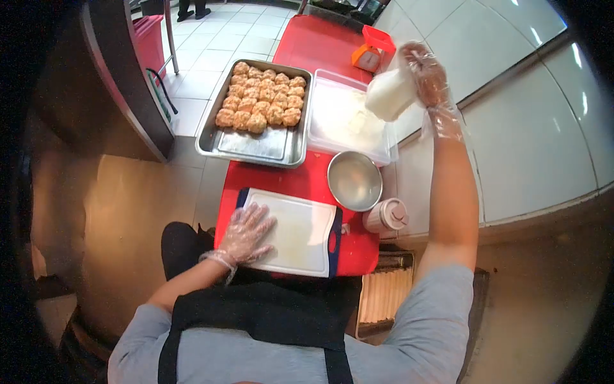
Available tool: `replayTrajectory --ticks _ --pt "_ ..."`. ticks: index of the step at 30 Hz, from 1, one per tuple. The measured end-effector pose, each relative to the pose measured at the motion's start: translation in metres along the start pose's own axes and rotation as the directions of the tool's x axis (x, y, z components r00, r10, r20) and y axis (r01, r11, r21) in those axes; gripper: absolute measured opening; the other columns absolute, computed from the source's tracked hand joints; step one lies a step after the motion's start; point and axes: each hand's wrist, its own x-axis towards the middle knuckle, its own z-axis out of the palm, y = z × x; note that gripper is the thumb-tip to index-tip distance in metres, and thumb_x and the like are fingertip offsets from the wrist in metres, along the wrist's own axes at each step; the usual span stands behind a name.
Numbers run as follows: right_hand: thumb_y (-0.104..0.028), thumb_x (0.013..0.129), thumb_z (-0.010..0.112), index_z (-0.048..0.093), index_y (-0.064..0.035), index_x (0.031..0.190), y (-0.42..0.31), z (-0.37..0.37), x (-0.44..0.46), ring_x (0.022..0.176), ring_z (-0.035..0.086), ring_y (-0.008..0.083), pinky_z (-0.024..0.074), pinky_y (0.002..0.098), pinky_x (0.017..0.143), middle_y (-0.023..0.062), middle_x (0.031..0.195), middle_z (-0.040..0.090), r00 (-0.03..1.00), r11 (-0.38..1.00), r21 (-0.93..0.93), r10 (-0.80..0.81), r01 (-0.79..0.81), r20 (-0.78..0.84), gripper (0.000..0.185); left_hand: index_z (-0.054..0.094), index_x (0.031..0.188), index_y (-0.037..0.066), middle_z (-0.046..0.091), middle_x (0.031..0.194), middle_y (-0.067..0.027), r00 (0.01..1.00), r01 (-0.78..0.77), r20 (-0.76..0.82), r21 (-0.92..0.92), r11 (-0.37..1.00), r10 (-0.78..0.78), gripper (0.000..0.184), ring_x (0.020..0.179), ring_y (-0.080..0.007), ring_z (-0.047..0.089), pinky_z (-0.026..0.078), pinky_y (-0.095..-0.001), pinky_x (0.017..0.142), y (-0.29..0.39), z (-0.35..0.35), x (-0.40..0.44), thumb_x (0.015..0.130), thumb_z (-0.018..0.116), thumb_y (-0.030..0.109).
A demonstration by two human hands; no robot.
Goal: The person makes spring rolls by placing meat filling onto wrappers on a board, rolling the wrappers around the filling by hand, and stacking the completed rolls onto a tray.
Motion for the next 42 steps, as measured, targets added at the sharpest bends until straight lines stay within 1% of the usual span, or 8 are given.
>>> replayTrajectory --ticks 3,6,13,21,31,36,38,42 --pt "-0.006 0.094 0.051 0.059 -0.0053 0.12 -0.059 0.001 -0.059 0.096 0.066 0.019 0.0499 0.0319 0.085 0.0118 0.101 0.069 0.953 0.977 -0.035 -0.199 0.213 0.228 0.027 0.036 0.148 0.013 0.029 0.155 -0.0165 0.988 -0.03 -0.154 -0.264 0.964 -0.011 0.087 0.145 -0.0337 0.024 0.022 -0.0516 0.115 -0.019 0.015 0.002 0.078 0.071 0.05" --pt "-0.005 0.096 0.052 0.059 -0.0034 0.118 -0.127 0.016 -0.13 0.101 0.061 0.0145 0.0475 0.029 0.088 0.004 0.107 0.065 0.923 0.755 0.591 0.049 -0.284 0.381 0.023 0.026 0.152 0.009 0.028 0.156 -0.0173 0.916 -0.071 -0.343 -0.651 0.756 -0.209 0.104 0.145 -0.0311 0.024 0.023 -0.0496 0.116 -0.025 0.005 0.009 0.071 0.081 0.042" --pt "-0.009 0.096 0.058 0.06 -0.003 0.109 -0.131 0.05 -0.231 0.096 0.056 0.0082 0.0466 0.0242 0.084 0.0017 0.107 0.061 0.898 0.595 0.672 0.278 -0.441 0.342 0.014 0.0 0.157 0.018 0.048 0.135 -0.0296 0.961 -0.096 -0.016 -0.956 -0.277 -0.278 0.114 0.121 -0.0314 0.053 0.041 -0.0457 0.103 -0.001 -0.068 0.013 0.075 0.079 0.013" --pt "-0.01 0.092 0.061 0.067 -0.0042 0.109 -0.053 0.133 -0.329 0.087 0.061 0.0108 0.05 0.0264 0.079 0.0058 0.094 0.067 0.767 0.666 0.393 0.606 -0.635 0.211 0.019 0.068 0.101 0.006 0.069 0.085 -0.0077 0.798 0.17 -0.051 -0.937 0.306 -0.6 0.026 0.076 -0.0147 0.064 0.053 -0.0302 0.069 -0.066 0.04 0.014 0.077 0.076 0.011" --pt "-0.016 0.09 0.067 0.06 0.0 0.121 -0.143 0.211 -0.385 0.073 0.059 0.0109 0.0522 0.0259 0.067 0.0065 0.096 0.065 0.753 0.447 0.606 0.365 -0.658 0.548 0.035 0.064 0.106 0.001 0.064 0.084 -0.0069 0.802 0.395 0.055 -0.795 0.46 -0.594 0.031 0.074 -0.0152 0.062 0.052 -0.0289 0.065 -0.064 0.026 -0.004 0.08 0.076 0.013" --pt "-0.038 0.078 0.077 0.037 0.005 0.143 -0.217 0.214 -0.373 0.129 0.043 0.0393 0.0357 0.043 0.109 0.0257 0.139 0.042 0.876 0.998 0.057 0.007 -0.04 0.482 0.088 0.059 0.11 0.001 0.064 0.09 -0.0095 0.803 0.258 0.211 -0.966 0.006 -0.558 0.034 0.076 -0.0159 0.063 0.058 -0.0339 0.069 -0.029 0.014 -0.009 0.084 0.075 0.015" --pt "-0.029 0.083 0.071 0.05 0.0036 0.13 -0.209 0.229 -0.367 0.113 0.057 0.0382 0.0469 0.0421 0.097 0.0257 0.124 0.056 0.926 0.997 0.037 0.043 -0.062 0.375 0.061 0.056 0.116 0.001 0.064 0.095 -0.0105 0.858 0.097 0.239 -0.945 -0.314 -0.455 0.04 0.081 -0.0178 0.064 0.059 -0.0367 0.075 -0.021 0.009 -0.004 0.085 0.075 0.018" --pt "-0.016 0.089 0.065 0.065 -0.0031 0.098 -0.158 0.234 -0.346 0.077 0.068 0.0286 0.0563 0.0382 0.071 0.0186 0.088 0.068 0.924 0.862 0.364 0.258 -0.352 0.282 0.015 0.046 0.135 0.001 0.057 0.12 -0.016 0.866 0.228 0.041 -0.919 0.321 -0.497 0.078 0.103 -0.0235 0.061 0.054 -0.0377 0.084 -0.022 0.011 0.007 0.076 0.082 0.037"
